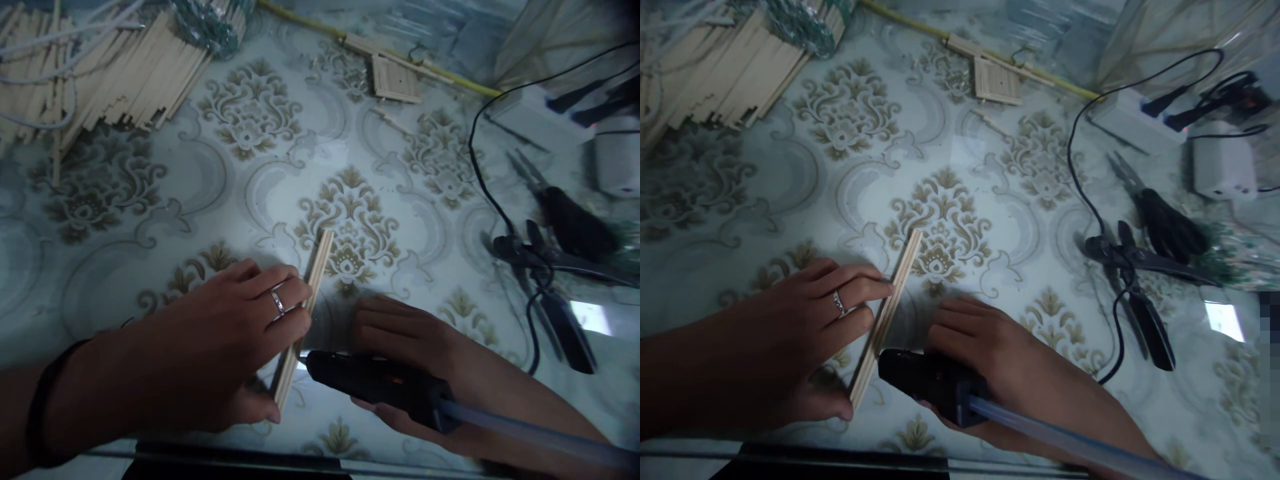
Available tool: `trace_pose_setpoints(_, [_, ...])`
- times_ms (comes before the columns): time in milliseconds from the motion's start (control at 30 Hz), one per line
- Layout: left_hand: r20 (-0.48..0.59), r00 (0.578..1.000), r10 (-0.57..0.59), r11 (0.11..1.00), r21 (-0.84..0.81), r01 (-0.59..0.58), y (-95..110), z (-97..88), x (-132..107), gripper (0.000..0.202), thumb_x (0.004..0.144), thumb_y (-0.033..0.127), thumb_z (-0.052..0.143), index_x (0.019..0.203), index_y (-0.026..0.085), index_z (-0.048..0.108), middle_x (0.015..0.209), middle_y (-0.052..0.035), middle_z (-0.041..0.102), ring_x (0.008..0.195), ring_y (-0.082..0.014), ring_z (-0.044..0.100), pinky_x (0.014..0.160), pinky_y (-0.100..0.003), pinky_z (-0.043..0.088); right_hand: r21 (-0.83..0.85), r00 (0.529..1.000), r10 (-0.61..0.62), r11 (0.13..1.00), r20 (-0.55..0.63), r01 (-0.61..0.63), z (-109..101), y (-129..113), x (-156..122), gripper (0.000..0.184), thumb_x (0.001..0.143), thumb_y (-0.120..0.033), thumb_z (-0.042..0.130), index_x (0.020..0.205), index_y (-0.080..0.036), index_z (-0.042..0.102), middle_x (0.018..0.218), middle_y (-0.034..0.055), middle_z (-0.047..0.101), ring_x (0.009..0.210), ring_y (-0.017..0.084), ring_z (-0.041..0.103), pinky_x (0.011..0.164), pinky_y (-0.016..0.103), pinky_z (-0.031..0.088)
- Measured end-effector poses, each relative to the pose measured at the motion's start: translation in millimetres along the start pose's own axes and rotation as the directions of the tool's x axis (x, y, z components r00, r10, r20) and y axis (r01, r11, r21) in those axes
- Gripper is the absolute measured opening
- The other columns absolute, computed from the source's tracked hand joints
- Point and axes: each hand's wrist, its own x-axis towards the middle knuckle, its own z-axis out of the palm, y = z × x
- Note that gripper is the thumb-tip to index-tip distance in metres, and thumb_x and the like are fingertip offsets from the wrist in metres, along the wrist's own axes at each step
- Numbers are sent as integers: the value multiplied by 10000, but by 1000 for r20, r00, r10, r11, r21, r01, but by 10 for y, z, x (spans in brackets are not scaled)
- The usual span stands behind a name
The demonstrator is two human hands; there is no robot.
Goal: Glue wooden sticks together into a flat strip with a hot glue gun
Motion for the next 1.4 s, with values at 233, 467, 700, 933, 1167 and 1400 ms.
trace_pose_setpoints(233, [25,1000,1,1000,-2,-1,-6,-8,4,645,723,587,1023,1111,197,685,1349,-139,774,1276,-393,702,965,-507,584,4,1000,4,1000,3,-4,9,-4,19,110,974,-142,710,1023,-241,709,1009,46,796,927,221,724,831,357,554])
trace_pose_setpoints(467, [19,1000,0,1000,-8,0,-2,-16,4,636,714,562,1041,1079,204,661,1403,-157,759,1289,-400,700,945,-508,584,-25,999,33,999,-11,-33,-14,-10,16,114,934,-135,724,974,-237,692,945,35,765,901,220,703,793,340,563])
trace_pose_setpoints(700, [27,1000,-9,1000,-16,9,1,-13,-7,641,700,525,1052,1103,196,677,1379,-144,759,1307,-401,690,963,-503,586,-79,998,32,996,-60,-36,-10,-5,19,123,964,-178,712,911,-251,627,825,20,688,862,228,709,760,341,571])
trace_pose_setpoints(933, [28,1000,-9,1000,-20,10,3,-6,-6,578,736,507,1024,1084,203,677,1420,-160,748,1314,-404,691,977,-502,590,-116,995,30,992,-98,-41,-16,54,-23,119,1005,-222,713,922,-249,632,842,16,694,782,202,683,708,327,545])
trace_pose_setpoints(1167, [23,1000,-10,1000,-29,11,-2,6,-28,590,733,524,1021,1103,209,685,1435,-158,738,1337,-411,674,1021,-507,581,-135,987,51,988,-150,-72,-8,101,-46,127,1052,-283,678,935,-259,635,831,11,687,738,199,677,676,336,532])
trace_pose_setpoints(1400, [21,1000,-4,1000,-15,4,8,-17,-8,620,728,538,1030,1116,192,691,1415,-163,753,1305,-400,693,999,-511,590,-113,975,92,987,-204,-117,-27,118,-50,137,1075,-326,670,956,-257,657,851,12,681,756,195,687,669,319,541])
